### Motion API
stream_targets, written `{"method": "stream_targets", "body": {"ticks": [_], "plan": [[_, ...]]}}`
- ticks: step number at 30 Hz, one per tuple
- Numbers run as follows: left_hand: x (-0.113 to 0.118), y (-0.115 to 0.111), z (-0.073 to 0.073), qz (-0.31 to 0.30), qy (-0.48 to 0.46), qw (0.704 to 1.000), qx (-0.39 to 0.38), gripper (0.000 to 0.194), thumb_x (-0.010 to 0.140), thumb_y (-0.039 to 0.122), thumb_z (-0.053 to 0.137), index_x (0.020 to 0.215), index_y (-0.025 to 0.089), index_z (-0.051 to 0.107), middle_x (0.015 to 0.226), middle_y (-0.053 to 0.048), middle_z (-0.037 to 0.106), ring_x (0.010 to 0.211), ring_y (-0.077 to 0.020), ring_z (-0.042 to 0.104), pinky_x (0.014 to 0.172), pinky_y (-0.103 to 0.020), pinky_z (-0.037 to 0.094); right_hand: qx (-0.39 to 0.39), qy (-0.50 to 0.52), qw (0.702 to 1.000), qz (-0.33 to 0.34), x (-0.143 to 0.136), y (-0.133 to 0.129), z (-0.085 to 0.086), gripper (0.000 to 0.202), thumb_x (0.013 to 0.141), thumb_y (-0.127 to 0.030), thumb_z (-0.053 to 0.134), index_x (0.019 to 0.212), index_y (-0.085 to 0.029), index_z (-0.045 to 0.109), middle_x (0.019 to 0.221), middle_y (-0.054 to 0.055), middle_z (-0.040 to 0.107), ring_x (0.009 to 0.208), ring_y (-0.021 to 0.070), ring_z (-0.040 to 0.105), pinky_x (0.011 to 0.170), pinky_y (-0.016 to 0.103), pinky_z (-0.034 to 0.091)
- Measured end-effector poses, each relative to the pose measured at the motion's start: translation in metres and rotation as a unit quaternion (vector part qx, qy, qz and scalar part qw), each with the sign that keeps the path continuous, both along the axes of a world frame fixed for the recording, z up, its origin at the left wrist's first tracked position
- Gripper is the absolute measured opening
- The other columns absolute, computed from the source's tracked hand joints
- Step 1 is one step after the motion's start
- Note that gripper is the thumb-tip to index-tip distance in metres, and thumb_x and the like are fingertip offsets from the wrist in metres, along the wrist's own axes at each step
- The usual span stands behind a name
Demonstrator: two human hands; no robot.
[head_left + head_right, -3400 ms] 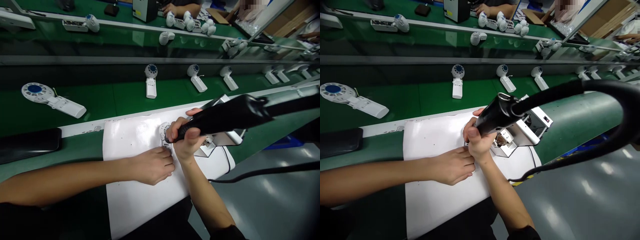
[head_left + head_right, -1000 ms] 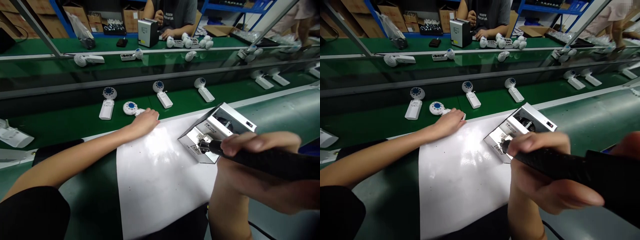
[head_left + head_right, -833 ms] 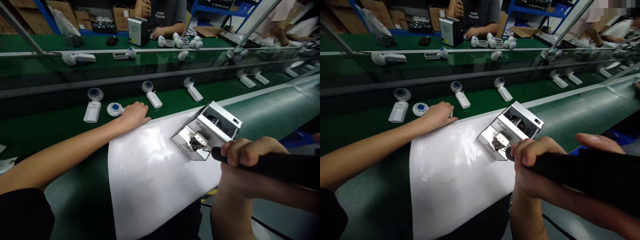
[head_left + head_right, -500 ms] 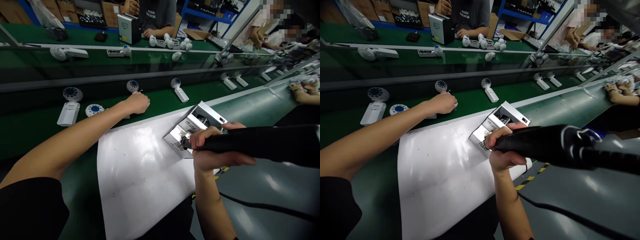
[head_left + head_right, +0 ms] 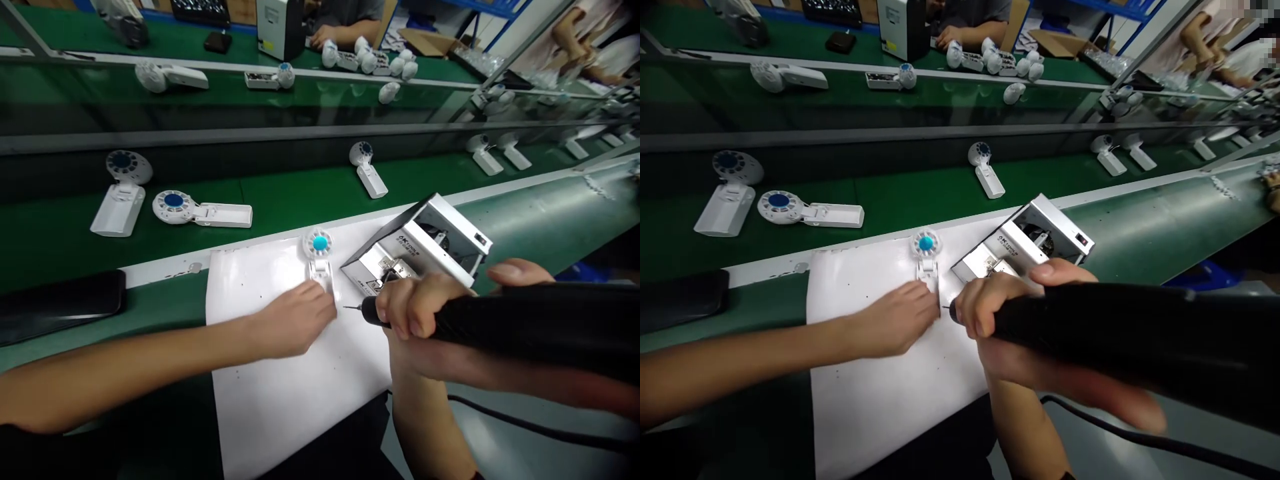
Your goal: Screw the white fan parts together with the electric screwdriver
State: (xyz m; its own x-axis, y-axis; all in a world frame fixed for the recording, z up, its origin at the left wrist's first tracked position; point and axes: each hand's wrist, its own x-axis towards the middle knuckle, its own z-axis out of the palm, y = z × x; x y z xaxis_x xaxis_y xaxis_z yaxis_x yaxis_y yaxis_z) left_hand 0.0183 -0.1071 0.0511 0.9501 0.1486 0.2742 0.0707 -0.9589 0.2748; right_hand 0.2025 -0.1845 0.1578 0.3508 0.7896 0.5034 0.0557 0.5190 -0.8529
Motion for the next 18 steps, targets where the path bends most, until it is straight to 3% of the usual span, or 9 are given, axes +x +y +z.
{"method": "stream_targets", "body": {"ticks": [3, 6, 8, 11, 15, 18], "plan": [[-0.008, -0.017, -0.012, -0.050, -0.046, 0.998, -0.002, 0.015, 0.113, 0.019, 0.057, 0.108, 0.016, 0.071, 0.106, -0.010, 0.073, 0.100, -0.0277, 0.062, 0.101, -0.043, 0.049, 0.051, 0.048, 0.997, 0.039, -0.013, 0.024, -0.009, 0.063, 0.094, -0.093, 0.057, 0.120, -0.037, 0.068, 0.055, -0.007, 0.061, 0.033, 0.0184, 0.047, 0.034, 0.034, 0.044], [-0.009, -0.020, -0.013, -0.062, -0.066, 0.996, -0.001, 0.012, 0.111, 0.019, 0.061, 0.105, 0.017, 0.070, 0.107, -0.010, 0.073, 0.103, -0.0274, 0.064, 0.106, -0.042, 0.048, 0.061, 0.058, 0.994, 0.065, -0.024, 0.048, -0.023, 0.068, 0.092, -0.098, 0.052, 0.118, -0.036, 0.068, 0.053, -0.008, 0.058, 0.029, 0.0158, 0.041, 0.029, 0.031, 0.039], [-0.009, -0.019, -0.011, -0.060, -0.068, 0.996, 0.001, 0.010, 0.110, 0.020, 0.062, 0.104, 0.018, 0.070, 0.106, -0.009, 0.073, 0.102, -0.0270, 0.064, 0.107, -0.041, 0.048, 0.060, 0.059, 0.995, 0.059, -0.027, 0.058, -0.031, 0.068, 0.089, -0.097, 0.059, 0.118, -0.036, 0.066, 0.052, -0.009, 0.057, 0.029, 0.0151, 0.039, 0.028, 0.030, 0.037], [-0.009, -0.019, -0.011, -0.058, -0.065, 0.996, -0.002, 0.009, 0.110, 0.022, 0.064, 0.102, 0.019, 0.068, 0.103, -0.007, 0.073, 0.100, -0.0266, 0.063, 0.107, -0.041, 0.048, 0.058, 0.049, 0.995, 0.057, -0.027, 0.066, -0.038, 0.068, 0.086, -0.096, 0.066, 0.117, -0.035, 0.065, 0.053, -0.009, 0.056, 0.029, 0.0152, 0.039, 0.029, 0.031, 0.035], [-0.008, -0.019, -0.012, -0.060, -0.057, 0.996, -0.010, 0.008, 0.108, 0.022, 0.066, 0.101, 0.020, 0.067, 0.102, -0.007, 0.072, 0.098, -0.0259, 0.062, 0.103, -0.041, 0.048, 0.047, 0.053, 0.997, 0.023, -0.026, 0.070, -0.046, 0.069, 0.086, -0.098, 0.061, 0.114, -0.035, 0.064, 0.051, -0.010, 0.052, 0.028, 0.0148, 0.036, 0.029, 0.031, 0.032], [-0.008, -0.019, -0.011, -0.064, -0.054, 0.996, -0.012, 0.008, 0.108, 0.023, 0.067, 0.100, 0.020, 0.067, 0.101, -0.006, 0.071, 0.098, -0.0259, 0.062, 0.102, -0.041, 0.047, 0.038, 0.057, 0.997, 0.036, -0.028, 0.075, -0.055, 0.068, 0.088, -0.099, 0.058, 0.115, -0.036, 0.060, 0.051, -0.011, 0.050, 0.028, 0.0146, 0.036, 0.029, 0.030, 0.031]]}}
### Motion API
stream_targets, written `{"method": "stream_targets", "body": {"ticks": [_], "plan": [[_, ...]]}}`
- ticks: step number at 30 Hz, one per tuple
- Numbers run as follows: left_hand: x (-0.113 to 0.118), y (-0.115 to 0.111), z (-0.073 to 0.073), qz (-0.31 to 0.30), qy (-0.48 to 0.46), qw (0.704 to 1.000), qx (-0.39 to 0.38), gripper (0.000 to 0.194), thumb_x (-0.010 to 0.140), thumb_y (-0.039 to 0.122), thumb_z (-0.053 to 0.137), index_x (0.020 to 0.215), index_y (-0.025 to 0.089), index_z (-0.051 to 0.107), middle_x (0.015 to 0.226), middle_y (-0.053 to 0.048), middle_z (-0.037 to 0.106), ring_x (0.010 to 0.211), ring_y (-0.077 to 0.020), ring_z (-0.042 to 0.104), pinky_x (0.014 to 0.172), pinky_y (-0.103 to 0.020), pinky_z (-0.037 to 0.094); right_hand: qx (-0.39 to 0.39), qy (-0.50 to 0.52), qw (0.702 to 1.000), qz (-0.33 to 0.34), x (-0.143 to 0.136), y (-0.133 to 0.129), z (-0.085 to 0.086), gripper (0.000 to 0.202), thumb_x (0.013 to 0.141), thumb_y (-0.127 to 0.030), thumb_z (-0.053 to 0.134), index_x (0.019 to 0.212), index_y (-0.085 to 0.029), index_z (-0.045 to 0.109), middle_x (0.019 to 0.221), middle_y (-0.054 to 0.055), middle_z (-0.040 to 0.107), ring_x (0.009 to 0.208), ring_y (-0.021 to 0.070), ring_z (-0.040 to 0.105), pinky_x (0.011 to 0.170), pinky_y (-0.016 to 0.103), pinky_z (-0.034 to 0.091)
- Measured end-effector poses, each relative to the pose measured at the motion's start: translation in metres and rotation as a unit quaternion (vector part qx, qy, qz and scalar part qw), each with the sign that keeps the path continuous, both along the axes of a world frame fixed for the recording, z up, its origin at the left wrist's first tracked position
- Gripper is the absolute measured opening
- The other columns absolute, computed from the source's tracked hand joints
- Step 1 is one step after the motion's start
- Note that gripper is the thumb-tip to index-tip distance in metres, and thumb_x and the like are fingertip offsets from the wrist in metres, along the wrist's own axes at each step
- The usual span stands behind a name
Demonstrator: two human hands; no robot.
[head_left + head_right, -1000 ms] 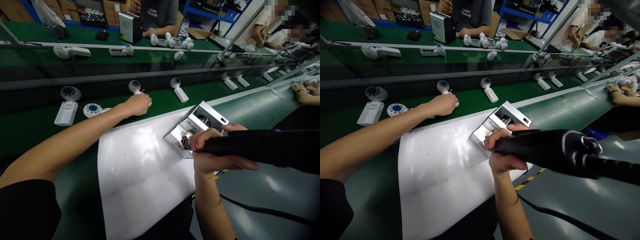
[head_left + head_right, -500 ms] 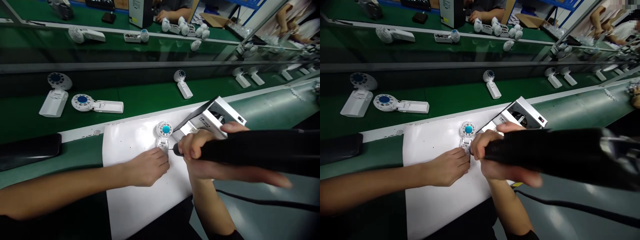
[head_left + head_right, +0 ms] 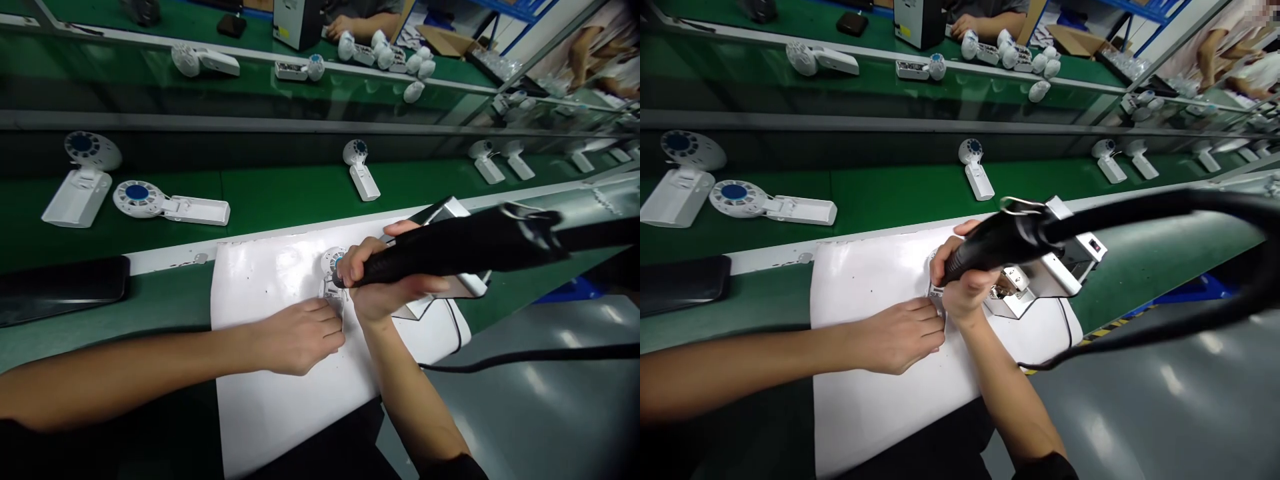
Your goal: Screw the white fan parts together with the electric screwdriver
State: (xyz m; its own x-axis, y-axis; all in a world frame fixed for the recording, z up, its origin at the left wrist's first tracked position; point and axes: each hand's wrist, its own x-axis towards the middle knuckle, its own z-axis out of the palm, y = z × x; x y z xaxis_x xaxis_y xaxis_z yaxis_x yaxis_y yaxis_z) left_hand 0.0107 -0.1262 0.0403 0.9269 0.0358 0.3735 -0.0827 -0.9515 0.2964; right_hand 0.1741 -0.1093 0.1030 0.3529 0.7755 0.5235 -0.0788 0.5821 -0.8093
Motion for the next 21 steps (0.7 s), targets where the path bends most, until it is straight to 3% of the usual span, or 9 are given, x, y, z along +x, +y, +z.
{"method": "stream_targets", "body": {"ticks": [9, 14, 18, 21], "plan": [[-0.001, 0.000, 0.004, 0.001, 0.014, 1.000, -0.002, 0.007, 0.108, 0.024, 0.067, 0.103, 0.020, 0.069, 0.099, -0.005, 0.072, 0.098, -0.0261, 0.063, 0.106, -0.043, 0.045, -0.047, 0.014, 0.999, 0.014, -0.006, 0.008, -0.016, 0.073, 0.082, -0.103, 0.058, 0.109, -0.035, 0.048, 0.049, -0.015, 0.044, 0.028, 0.0109, 0.028, 0.030, 0.027, 0.029], [-0.001, -0.001, -0.002, -0.004, 0.019, 1.000, -0.005, 0.012, 0.111, 0.024, 0.063, 0.100, 0.020, 0.067, 0.099, -0.004, 0.072, 0.098, -0.0259, 0.063, 0.101, -0.043, 0.046, -0.058, 0.028, 0.998, 0.023, -0.013, 0.008, -0.016, 0.072, 0.083, -0.100, 0.061, 0.106, -0.033, 0.049, 0.048, -0.014, 0.047, 0.029, 0.0122, 0.033, 0.032, 0.027, 0.030], [-0.001, -0.003, -0.005, 0.006, 0.006, 1.000, 0.000, 0.011, 0.111, 0.022, 0.063, 0.101, 0.019, 0.068, 0.098, -0.006, 0.071, 0.097, -0.0265, 0.062, 0.100, -0.043, 0.046, -0.031, 0.026, 0.999, -0.025, -0.004, -0.007, 0.010, 0.073, 0.083, -0.100, 0.063, 0.113, -0.034, 0.059, 0.048, -0.013, 0.051, 0.028, 0.0135, 0.033, 0.031, 0.029, 0.031], [-0.002, -0.003, -0.002, 0.010, -0.001, 1.000, -0.002, 0.014, 0.113, 0.022, 0.062, 0.101, 0.018, 0.069, 0.099, -0.007, 0.071, 0.093, -0.0254, 0.061, 0.093, -0.041, 0.046, 0.028, -0.030, 0.987, -0.154, 0.017, -0.026, 0.041, 0.070, 0.079, -0.094, 0.075, 0.112, -0.033, 0.069, 0.053, -0.009, 0.059, 0.031, 0.0158, 0.041, 0.032, 0.032, 0.035]]}}
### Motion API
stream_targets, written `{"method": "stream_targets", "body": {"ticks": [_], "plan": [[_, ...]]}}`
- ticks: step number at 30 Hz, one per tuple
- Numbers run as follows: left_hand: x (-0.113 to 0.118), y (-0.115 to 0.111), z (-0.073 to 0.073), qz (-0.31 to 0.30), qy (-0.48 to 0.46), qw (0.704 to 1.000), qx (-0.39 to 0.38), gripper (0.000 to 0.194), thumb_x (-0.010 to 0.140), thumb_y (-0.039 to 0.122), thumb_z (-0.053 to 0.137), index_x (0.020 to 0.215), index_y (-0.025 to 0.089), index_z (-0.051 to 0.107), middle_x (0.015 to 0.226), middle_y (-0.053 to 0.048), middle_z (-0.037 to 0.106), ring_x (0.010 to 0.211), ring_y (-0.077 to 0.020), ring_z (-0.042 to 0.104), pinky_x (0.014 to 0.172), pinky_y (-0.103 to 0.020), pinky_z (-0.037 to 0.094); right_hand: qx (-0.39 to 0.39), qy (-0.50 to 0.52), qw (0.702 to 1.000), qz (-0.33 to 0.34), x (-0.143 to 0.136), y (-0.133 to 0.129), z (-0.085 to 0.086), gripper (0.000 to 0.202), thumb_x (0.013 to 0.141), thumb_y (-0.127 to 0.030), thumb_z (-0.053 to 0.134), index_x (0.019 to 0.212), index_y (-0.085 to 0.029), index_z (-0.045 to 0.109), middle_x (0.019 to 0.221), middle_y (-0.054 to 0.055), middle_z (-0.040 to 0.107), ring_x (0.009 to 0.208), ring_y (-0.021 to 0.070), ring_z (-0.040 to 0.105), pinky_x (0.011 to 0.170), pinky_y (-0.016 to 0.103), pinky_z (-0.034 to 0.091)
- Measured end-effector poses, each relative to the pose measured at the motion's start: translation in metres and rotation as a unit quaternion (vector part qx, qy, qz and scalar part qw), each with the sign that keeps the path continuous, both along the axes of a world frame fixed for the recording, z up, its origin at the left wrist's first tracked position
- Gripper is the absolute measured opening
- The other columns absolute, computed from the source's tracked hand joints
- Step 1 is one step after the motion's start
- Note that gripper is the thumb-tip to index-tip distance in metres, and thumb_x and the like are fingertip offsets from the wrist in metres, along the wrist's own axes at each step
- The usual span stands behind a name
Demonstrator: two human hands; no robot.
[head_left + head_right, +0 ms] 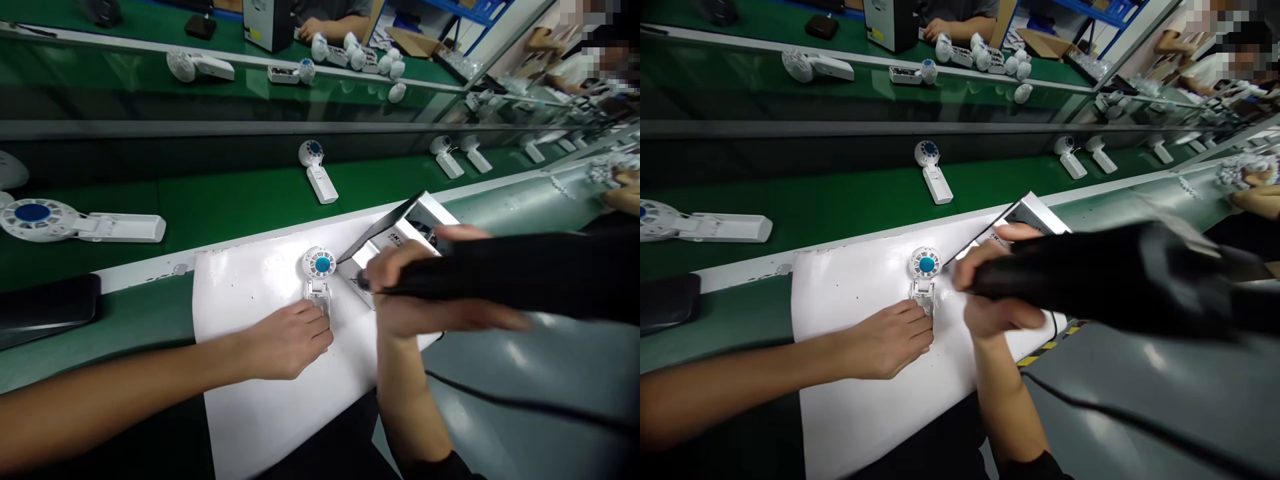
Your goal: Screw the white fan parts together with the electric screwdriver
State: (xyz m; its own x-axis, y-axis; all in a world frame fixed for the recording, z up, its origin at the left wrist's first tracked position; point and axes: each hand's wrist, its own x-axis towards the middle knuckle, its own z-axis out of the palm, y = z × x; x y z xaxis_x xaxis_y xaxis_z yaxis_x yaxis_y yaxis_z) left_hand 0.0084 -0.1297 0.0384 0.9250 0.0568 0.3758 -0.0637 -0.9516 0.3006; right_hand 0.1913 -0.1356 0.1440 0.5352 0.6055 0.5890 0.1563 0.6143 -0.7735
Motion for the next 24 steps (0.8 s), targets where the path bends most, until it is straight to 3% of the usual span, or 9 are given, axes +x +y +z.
{"method": "stream_targets", "body": {"ticks": [3, 5, 11, 15, 20, 24], "plan": [[-0.001, 0.000, 0.003, -0.006, -0.003, 1.000, 0.002, 0.017, 0.115, 0.022, 0.060, 0.101, 0.017, 0.069, 0.097, -0.006, 0.069, 0.089, -0.0237, 0.058, 0.089, -0.040, 0.045, 0.028, -0.040, 0.992, -0.117, 0.022, -0.013, 0.020, 0.066, 0.082, -0.092, 0.074, 0.104, -0.029, 0.072, 0.050, -0.009, 0.056, 0.031, 0.0163, 0.042, 0.031, 0.033, 0.037], [-0.001, 0.000, 0.004, -0.004, -0.006, 1.000, 0.001, 0.019, 0.115, 0.022, 0.059, 0.100, 0.017, 0.069, 0.097, -0.006, 0.069, 0.089, -0.0233, 0.058, 0.090, -0.040, 0.045, 0.021, -0.024, 0.990, -0.134, 0.030, -0.016, 0.023, 0.067, 0.082, -0.094, 0.071, 0.101, -0.030, 0.070, 0.048, -0.010, 0.053, 0.029, 0.0147, 0.038, 0.028, 0.031, 0.035], [-0.001, 0.001, 0.003, -0.005, -0.001, 1.000, 0.005, 0.020, 0.116, 0.023, 0.057, 0.099, 0.018, 0.067, 0.098, -0.006, 0.068, 0.090, -0.0231, 0.058, 0.092, -0.040, 0.044, -0.041, 0.046, 0.998, -0.020, 0.021, -0.018, 0.012, 0.070, 0.081, -0.098, 0.066, 0.104, -0.032, 0.067, 0.047, -0.012, 0.054, 0.027, 0.0137, 0.035, 0.026, 0.028, 0.032], [0.000, 0.002, 0.003, -0.009, 0.005, 1.000, 0.006, 0.017, 0.114, 0.022, 0.058, 0.102, 0.017, 0.068, 0.100, -0.006, 0.070, 0.094, -0.0244, 0.059, 0.094, -0.041, 0.045, -0.028, 0.072, 0.996, 0.050, 0.001, -0.011, 0.001, 0.068, 0.087, -0.097, 0.060, 0.107, -0.032, 0.064, 0.048, -0.011, 0.056, 0.027, 0.0142, 0.036, 0.026, 0.028, 0.031], [0.001, 0.003, 0.003, -0.009, 0.003, 1.000, 0.002, 0.016, 0.113, 0.022, 0.059, 0.102, 0.017, 0.069, 0.099, -0.006, 0.070, 0.094, -0.0249, 0.059, 0.094, -0.041, 0.045, -0.027, 0.045, 0.997, 0.061, -0.006, 0.007, -0.016, 0.067, 0.092, -0.097, 0.054, 0.109, -0.032, 0.058, 0.052, -0.012, 0.053, 0.029, 0.0128, 0.038, 0.031, 0.027, 0.035], [0.001, 0.003, 0.005, -0.009, -0.003, 1.000, 0.012, 0.012, 0.110, 0.022, 0.065, 0.099, 0.019, 0.067, 0.096, -0.005, 0.068, 0.092, -0.0245, 0.059, 0.091, -0.040, 0.044, -0.037, 0.062, 0.995, 0.063, -0.003, 0.015, -0.030, 0.069, 0.083, -0.098, 0.066, 0.106, -0.033, 0.059, 0.050, -0.012, 0.053, 0.029, 0.0127, 0.037, 0.031, 0.027, 0.035]]}}
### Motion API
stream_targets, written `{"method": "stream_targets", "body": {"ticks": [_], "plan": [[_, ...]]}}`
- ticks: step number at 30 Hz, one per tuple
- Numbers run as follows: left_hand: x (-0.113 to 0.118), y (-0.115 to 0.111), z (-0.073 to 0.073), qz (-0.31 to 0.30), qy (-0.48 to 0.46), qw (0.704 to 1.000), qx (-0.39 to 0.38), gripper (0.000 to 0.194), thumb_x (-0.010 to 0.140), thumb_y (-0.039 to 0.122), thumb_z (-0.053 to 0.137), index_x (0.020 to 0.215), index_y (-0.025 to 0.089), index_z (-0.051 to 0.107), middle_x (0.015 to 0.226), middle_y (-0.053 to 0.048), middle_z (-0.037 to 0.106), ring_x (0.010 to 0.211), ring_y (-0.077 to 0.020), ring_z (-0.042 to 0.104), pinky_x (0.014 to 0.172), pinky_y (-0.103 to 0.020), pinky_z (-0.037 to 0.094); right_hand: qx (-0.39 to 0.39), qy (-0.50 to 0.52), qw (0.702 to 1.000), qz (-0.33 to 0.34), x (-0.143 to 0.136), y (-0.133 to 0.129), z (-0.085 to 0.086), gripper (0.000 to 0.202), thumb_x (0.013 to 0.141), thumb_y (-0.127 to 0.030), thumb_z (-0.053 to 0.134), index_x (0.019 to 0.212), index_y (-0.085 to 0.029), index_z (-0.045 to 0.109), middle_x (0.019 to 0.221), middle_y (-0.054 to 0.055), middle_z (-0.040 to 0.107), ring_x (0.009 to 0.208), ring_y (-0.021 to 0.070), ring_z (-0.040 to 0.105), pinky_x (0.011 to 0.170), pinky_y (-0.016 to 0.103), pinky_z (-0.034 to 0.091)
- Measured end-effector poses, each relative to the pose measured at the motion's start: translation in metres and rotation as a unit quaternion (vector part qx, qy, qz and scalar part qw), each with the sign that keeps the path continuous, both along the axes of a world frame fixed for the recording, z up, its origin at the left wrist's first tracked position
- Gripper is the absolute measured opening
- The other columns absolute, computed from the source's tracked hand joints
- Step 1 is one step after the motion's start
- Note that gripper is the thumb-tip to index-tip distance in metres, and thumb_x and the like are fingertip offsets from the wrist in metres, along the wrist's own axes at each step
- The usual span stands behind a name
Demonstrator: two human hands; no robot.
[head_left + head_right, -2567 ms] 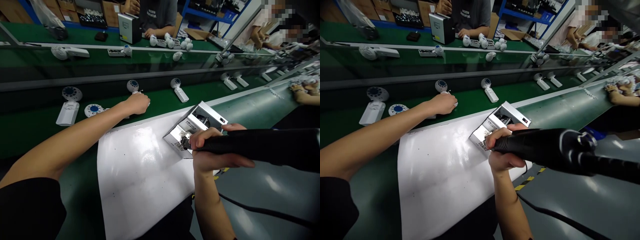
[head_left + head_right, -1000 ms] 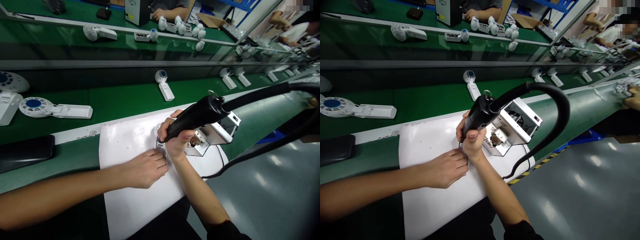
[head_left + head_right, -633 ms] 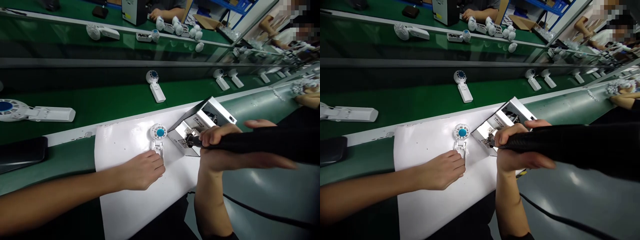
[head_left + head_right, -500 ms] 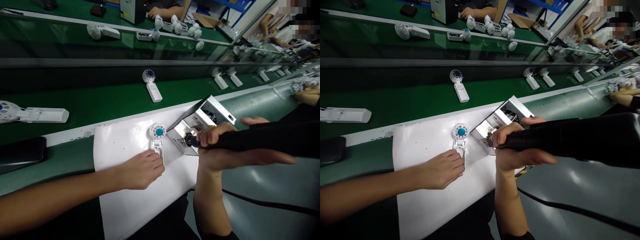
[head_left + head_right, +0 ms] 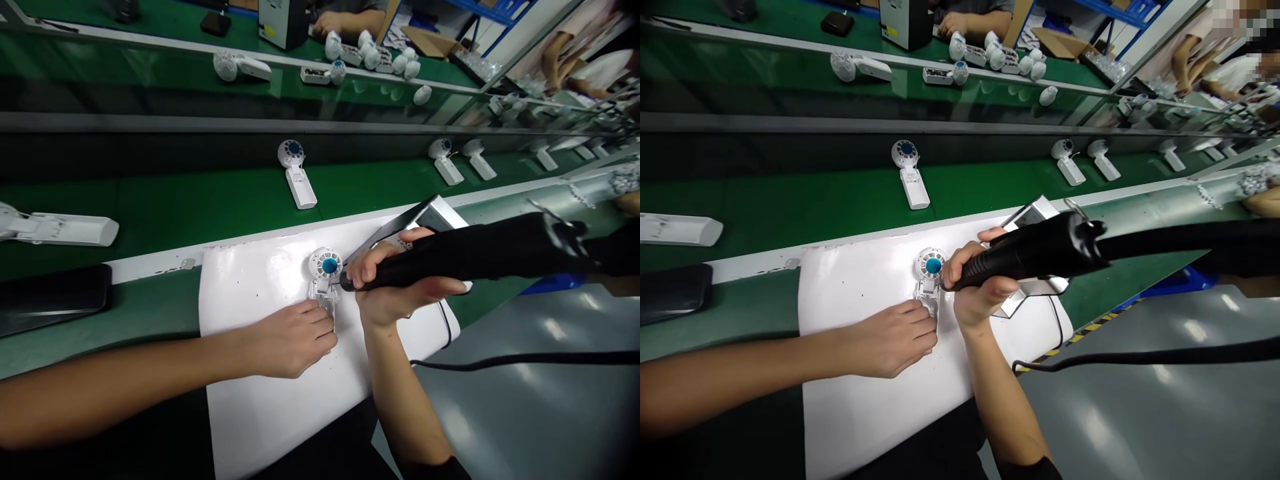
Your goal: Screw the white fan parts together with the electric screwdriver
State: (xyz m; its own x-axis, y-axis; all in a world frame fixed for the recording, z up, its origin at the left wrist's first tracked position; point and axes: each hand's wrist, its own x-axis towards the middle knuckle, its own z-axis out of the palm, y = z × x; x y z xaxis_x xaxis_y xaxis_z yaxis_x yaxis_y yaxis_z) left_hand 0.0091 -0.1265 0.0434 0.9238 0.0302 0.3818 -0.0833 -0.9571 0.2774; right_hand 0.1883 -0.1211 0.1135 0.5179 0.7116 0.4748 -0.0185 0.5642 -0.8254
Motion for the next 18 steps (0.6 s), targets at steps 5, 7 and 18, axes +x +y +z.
{"method": "stream_targets", "body": {"ticks": [5, 7, 18], "plan": [[-0.010, -0.003, 0.004, -0.011, 0.007, 1.000, 0.021, 0.009, 0.106, 0.016, 0.065, 0.098, 0.017, 0.066, 0.095, -0.005, 0.065, 0.089, -0.0243, 0.057, 0.090, -0.040, 0.043, -0.034, 0.033, 0.998, 0.036, -0.005, -0.001, -0.010, 0.067, 0.082, -0.097, 0.068, 0.102, -0.034, 0.059, 0.049, -0.012, 0.054, 0.029, 0.0140, 0.038, 0.032, 0.027, 0.033], [-0.015, -0.004, 0.006, -0.017, 0.017, 0.999, 0.032, 0.008, 0.104, 0.013, 0.064, 0.098, 0.017, 0.066, 0.096, -0.006, 0.064, 0.088, -0.0243, 0.056, 0.089, -0.040, 0.043, -0.037, 0.042, 0.997, 0.046, -0.008, -0.003, -0.011, 0.067, 0.081, -0.098, 0.068, 0.101, -0.034, 0.059, 0.048, -0.012, 0.054, 0.029, 0.0142, 0.037, 0.032, 0.028, 0.032], [-0.022, -0.013, -0.004, 0.011, 0.013, 0.997, 0.071, 0.012, 0.107, 0.014, 0.059, 0.097, 0.017, 0.065, 0.093, -0.007, 0.062, 0.085, -0.0243, 0.054, 0.084, -0.040, 0.042, -0.002, 0.046, 0.999, 0.004, -0.018, -0.006, -0.008, 0.070, 0.086, -0.098, 0.062, 0.105, -0.030, 0.059, 0.047, -0.013, 0.054, 0.028, 0.0129, 0.037, 0.031, 0.026, 0.037]]}}
